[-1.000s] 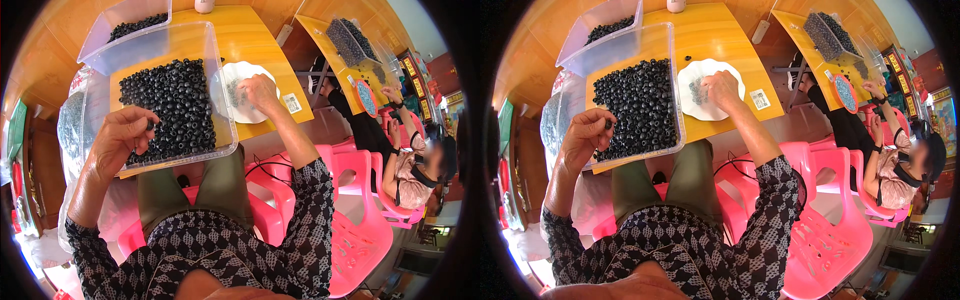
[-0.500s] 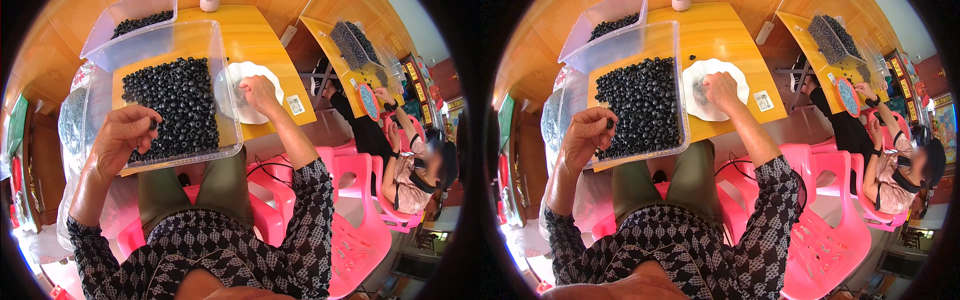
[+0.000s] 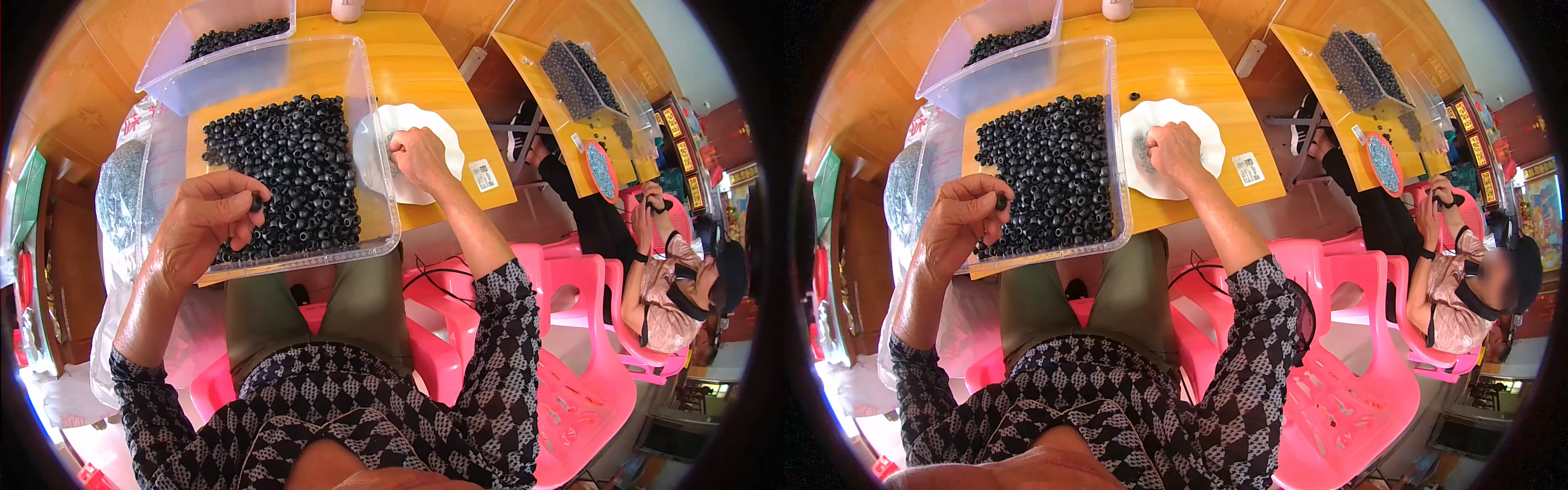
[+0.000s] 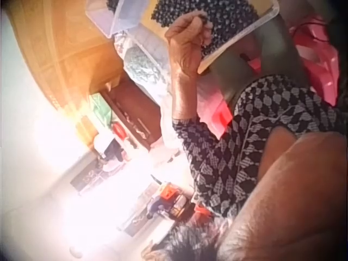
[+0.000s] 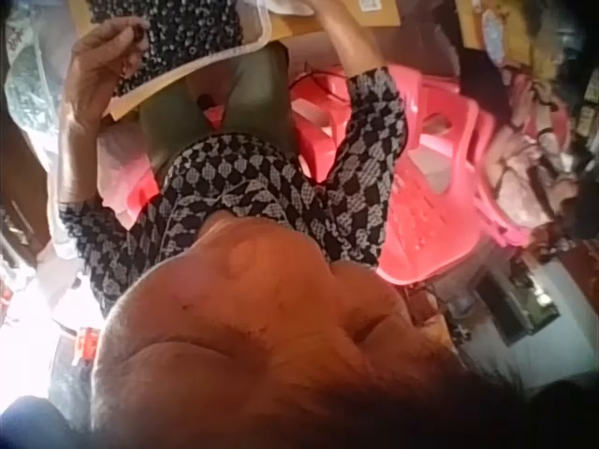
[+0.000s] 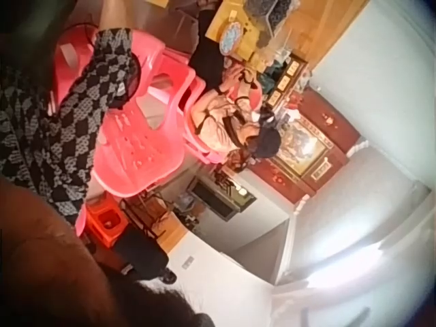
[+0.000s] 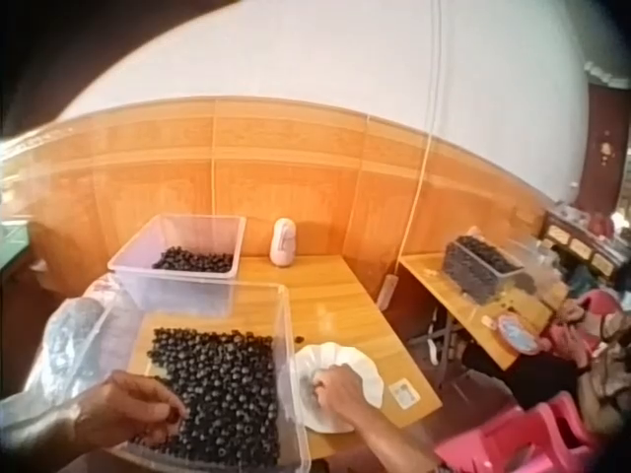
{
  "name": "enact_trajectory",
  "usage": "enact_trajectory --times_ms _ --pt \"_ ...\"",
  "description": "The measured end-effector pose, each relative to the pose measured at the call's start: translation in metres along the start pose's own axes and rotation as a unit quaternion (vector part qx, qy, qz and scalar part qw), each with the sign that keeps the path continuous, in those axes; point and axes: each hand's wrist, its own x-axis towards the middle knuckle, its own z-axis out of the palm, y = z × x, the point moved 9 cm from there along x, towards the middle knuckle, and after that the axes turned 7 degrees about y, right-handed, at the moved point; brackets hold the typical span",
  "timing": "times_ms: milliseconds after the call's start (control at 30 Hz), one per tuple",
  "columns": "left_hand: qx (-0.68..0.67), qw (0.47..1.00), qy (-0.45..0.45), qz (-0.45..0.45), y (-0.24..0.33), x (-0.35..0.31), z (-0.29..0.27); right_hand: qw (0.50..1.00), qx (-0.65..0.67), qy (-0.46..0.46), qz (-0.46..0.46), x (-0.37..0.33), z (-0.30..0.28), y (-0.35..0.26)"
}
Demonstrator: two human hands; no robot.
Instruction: Inspecting and sorting small black circular components at a manual workstation.
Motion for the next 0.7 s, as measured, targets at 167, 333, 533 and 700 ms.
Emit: enact_trajectory --times_ms 167,333,533,700 --pt "-0.007 1.000 -0.010 0.004 -0.001 0.001 0.001 0.999 -0.035 0.022 -0.021 -0.001 -0.014 -0.011" --pt "-0.032 0.999 -0.009 0.005 -0.001 0.002 -0.003 0.990 0.105 0.035 0.087 -0.004 -0.043 -0.010" --pt "-0.074 0.996 -0.028 0.031 0.001 0.004 -0.010 0.916 0.368 0.063 0.149 -0.018 -0.061 -0.018" --pt "-0.166 0.984 -0.022 0.059 0.010 -0.003 -0.003 0.915 0.368 0.121 0.114 -0.024 -0.107 -0.045"
